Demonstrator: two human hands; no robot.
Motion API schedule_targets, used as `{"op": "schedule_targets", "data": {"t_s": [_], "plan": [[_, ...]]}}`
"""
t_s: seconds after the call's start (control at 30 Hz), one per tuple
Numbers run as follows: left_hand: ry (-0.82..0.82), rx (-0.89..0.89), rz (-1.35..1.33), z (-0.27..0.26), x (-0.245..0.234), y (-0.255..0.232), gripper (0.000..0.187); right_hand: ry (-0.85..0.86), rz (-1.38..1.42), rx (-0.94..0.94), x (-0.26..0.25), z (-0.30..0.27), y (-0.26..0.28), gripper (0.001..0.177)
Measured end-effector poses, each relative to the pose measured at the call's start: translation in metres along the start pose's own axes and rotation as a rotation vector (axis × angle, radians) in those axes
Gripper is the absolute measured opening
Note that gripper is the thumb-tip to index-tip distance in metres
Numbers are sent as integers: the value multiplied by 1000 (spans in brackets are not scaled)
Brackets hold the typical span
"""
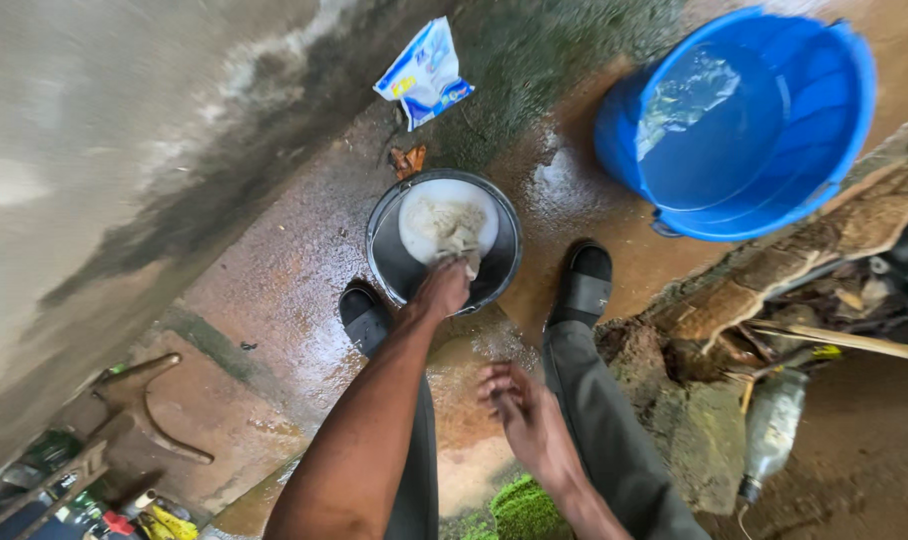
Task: The person wipes a window frame with a paper towel, washes the towel in a bucket of water, sprays liquid from a spray bottle onto the window pane, and scrubs the glass with a soapy cloth.
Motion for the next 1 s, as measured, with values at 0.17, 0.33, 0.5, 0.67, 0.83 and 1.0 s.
{"op": "schedule_targets", "data": {"t_s": [0.17, 0.33, 0.5, 0.67, 0.83, 1.0], "plan": [[267, -179, 15, 56, 56, 46, 32, 76, -146, 89, 12, 37, -16, 39], [-141, -230, 37, 69, 60, 34, 21, 160, 139, -113, 19, 56, -15, 34], [-130, -376, -405, 4, -28, -4, 25, -47, 6, 39, 5, 85, -6, 45], [-165, -391, -1576, -66, -76, -29, 36, -73, 368, -20, 26, 189, 7, 63], [-124, -573, -1754, -71, -68, -26, 35, 22, 379, -124, 31, 253, 24, 59], [-191, -884, -1776, -27, -4, 15, 48, -287, -448, -280, 43, 219, 43, 31]]}}
Point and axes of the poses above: each hand's wrist, its own z-axis towards the middle knuckle, its own x-axis out of the palm, y = z × x, the point moved 1 cm from there along z, towards the middle knuckle, and after that the axes turned 2 degrees about -z, right-handed, at the moved point
